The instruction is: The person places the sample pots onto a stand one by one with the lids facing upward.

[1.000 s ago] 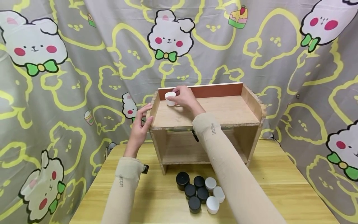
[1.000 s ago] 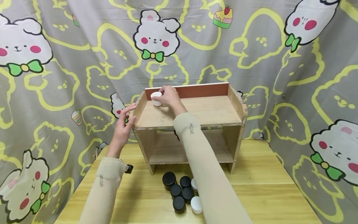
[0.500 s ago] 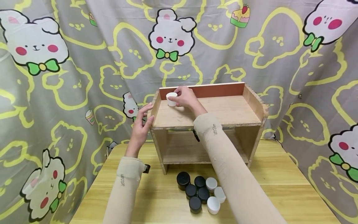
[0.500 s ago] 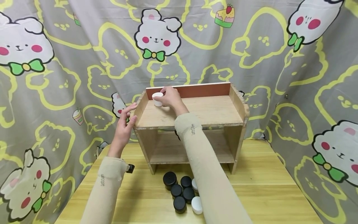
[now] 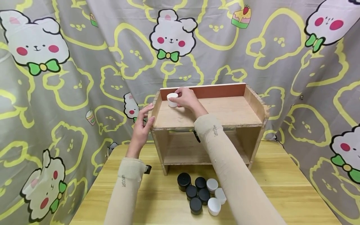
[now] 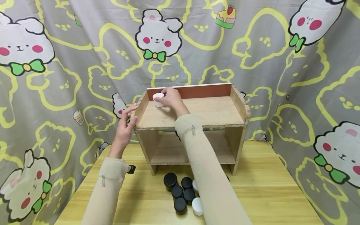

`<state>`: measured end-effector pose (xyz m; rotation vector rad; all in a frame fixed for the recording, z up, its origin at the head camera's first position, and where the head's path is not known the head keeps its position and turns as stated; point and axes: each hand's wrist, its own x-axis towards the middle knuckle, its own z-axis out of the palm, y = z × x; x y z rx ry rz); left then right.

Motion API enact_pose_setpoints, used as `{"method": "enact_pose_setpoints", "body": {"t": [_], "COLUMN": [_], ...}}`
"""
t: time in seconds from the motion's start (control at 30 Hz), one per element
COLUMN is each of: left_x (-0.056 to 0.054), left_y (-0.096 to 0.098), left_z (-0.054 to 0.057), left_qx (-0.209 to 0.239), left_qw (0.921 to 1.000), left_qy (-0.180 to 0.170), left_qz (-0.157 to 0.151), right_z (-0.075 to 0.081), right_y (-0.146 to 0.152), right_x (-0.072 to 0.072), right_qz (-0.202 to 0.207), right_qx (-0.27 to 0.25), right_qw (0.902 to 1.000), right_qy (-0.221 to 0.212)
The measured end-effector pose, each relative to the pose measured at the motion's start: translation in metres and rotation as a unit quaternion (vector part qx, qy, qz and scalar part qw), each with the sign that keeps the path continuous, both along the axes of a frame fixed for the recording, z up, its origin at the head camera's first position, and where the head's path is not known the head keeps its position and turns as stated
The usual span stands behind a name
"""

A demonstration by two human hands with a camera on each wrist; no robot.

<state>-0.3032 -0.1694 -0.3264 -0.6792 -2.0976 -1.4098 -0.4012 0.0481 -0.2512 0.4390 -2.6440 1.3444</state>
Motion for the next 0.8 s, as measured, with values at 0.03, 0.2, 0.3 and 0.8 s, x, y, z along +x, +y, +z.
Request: {"method": "enact_pose_setpoints", "body": {"t": [0.03, 0.2, 0.3, 0.8], "left_x": [0.000, -0.002, -0.002, -0.001], "left_y": [0.000, 0.002, 0.002, -0.002], "left_z": [0.000, -0.001, -0.001, 0.000], "left_qx": [0.001, 0.006, 0.006, 0.004], "left_qw": [1.0000, 1.0000, 0.9999, 0.9999], "left_qy": [0.001, 0.002, 0.000, 0.009], "left_qz": [-0.001, -0.007, -0.008, -0.010], "right_z": [0.000, 0.002, 0.002, 0.011], "right_y": [0.001, 0.003, 0.004, 0.021], "right_x": [0.001, 0.004, 0.004, 0.021], "right_qz": [0.001, -0.001, -0.006, 0.020], "right_qx": [0.000, -0.001, 0.001, 0.031], "right_qw": [1.0000, 1.0000, 1.0000, 0.9993], "right_qy": [0.002, 0.002, -0.006, -0.010]}}
